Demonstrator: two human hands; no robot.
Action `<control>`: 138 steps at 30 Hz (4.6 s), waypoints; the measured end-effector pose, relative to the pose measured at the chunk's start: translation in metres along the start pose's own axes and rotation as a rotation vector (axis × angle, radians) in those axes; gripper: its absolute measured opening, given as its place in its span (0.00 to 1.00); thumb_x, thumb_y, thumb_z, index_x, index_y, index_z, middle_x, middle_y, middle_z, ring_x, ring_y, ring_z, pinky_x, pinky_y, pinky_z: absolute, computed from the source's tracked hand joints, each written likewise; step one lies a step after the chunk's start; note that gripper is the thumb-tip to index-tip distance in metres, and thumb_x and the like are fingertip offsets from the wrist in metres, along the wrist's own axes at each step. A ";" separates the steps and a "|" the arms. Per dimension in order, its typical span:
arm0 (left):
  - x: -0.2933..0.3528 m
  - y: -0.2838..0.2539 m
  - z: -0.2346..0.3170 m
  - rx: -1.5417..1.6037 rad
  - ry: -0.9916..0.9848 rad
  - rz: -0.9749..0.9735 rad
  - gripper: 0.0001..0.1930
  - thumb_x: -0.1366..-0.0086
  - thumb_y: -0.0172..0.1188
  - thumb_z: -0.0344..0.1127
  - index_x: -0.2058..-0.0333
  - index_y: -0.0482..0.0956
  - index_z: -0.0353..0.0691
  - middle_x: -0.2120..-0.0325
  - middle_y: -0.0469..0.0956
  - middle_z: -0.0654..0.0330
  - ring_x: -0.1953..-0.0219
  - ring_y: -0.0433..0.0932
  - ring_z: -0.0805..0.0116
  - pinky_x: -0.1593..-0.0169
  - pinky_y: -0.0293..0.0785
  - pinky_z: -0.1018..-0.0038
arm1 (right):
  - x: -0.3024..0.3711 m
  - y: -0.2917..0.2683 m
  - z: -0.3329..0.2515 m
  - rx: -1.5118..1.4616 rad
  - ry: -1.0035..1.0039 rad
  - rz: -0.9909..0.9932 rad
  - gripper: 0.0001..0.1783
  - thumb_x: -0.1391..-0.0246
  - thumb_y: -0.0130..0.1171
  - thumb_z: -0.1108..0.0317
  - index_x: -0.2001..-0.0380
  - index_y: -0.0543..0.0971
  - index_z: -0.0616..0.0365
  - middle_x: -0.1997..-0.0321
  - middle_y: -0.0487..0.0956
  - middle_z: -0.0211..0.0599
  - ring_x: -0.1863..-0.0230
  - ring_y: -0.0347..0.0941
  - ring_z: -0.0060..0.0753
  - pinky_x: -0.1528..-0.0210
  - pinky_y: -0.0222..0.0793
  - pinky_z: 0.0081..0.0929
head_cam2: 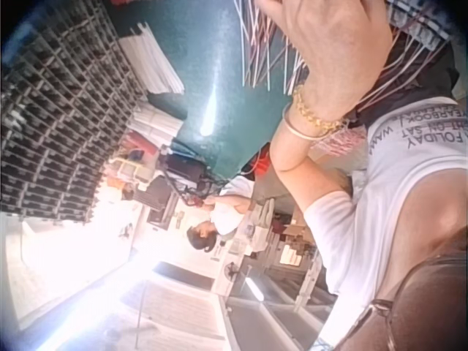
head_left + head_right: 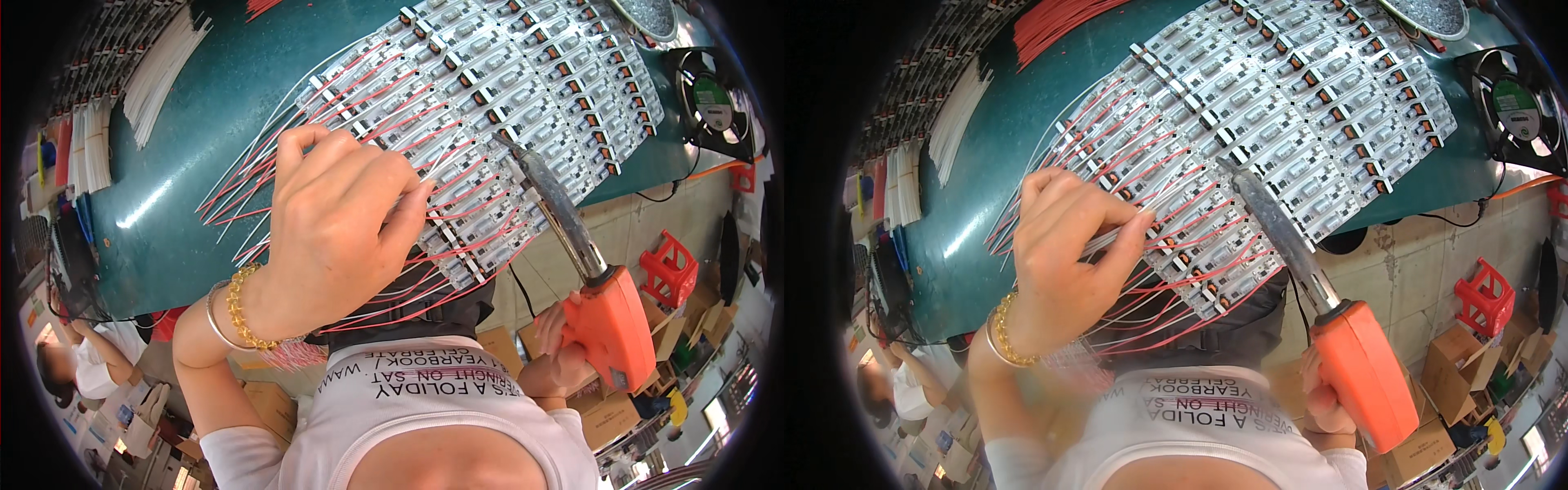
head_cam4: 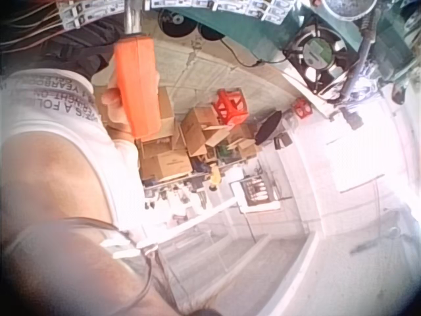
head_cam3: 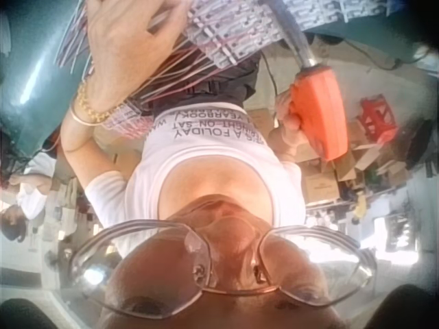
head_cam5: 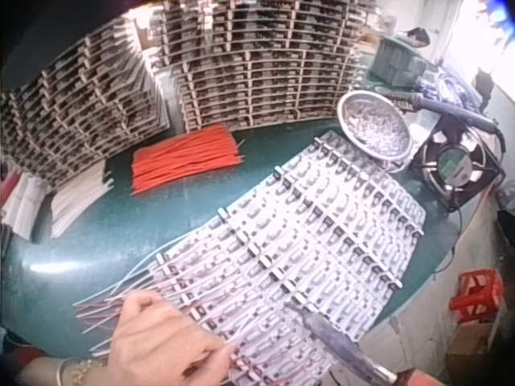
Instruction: The person uses a soldering iron to attach white and red wires to a grid of electronic components on a workbench. They repeatedly pick up individual wires, position them against the component terminals, and apply the soldering iron to secure the connections.
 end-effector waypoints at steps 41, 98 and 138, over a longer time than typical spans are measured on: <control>-0.011 0.010 0.016 -0.112 0.156 0.158 0.06 0.49 0.69 0.25 0.75 0.80 0.40 0.78 0.79 0.65 0.75 0.75 0.67 0.54 0.68 0.64 | -0.017 0.019 -0.033 -0.047 -0.079 -0.090 0.40 0.41 0.54 0.39 0.44 0.66 0.69 0.89 0.66 0.21 0.89 0.61 0.18 0.80 0.62 0.22; 0.000 0.037 0.040 0.005 0.025 0.044 0.07 0.52 0.67 0.23 0.77 0.78 0.42 0.83 0.71 0.67 0.74 0.70 0.67 0.57 0.62 0.67 | 0.051 -0.045 -0.002 0.599 0.073 -0.013 0.26 0.55 0.64 0.42 0.76 0.76 0.57 0.77 0.74 0.36 0.77 0.73 0.40 0.76 0.65 0.34; 0.002 0.054 0.057 -0.056 0.013 0.104 0.07 0.53 0.68 0.25 0.76 0.77 0.42 0.71 0.74 0.64 0.64 0.71 0.61 0.56 0.60 0.66 | 0.041 -0.031 -0.009 0.466 0.082 0.033 0.40 0.51 0.51 0.24 0.79 0.73 0.56 0.74 0.72 0.31 0.79 0.64 0.29 0.74 0.60 0.29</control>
Point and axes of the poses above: each hand's wrist, its own x-axis away from the middle knuckle, its own y-axis out of the palm, z = x × y, the point moved 3 cm from there along -x, towards the middle knuckle
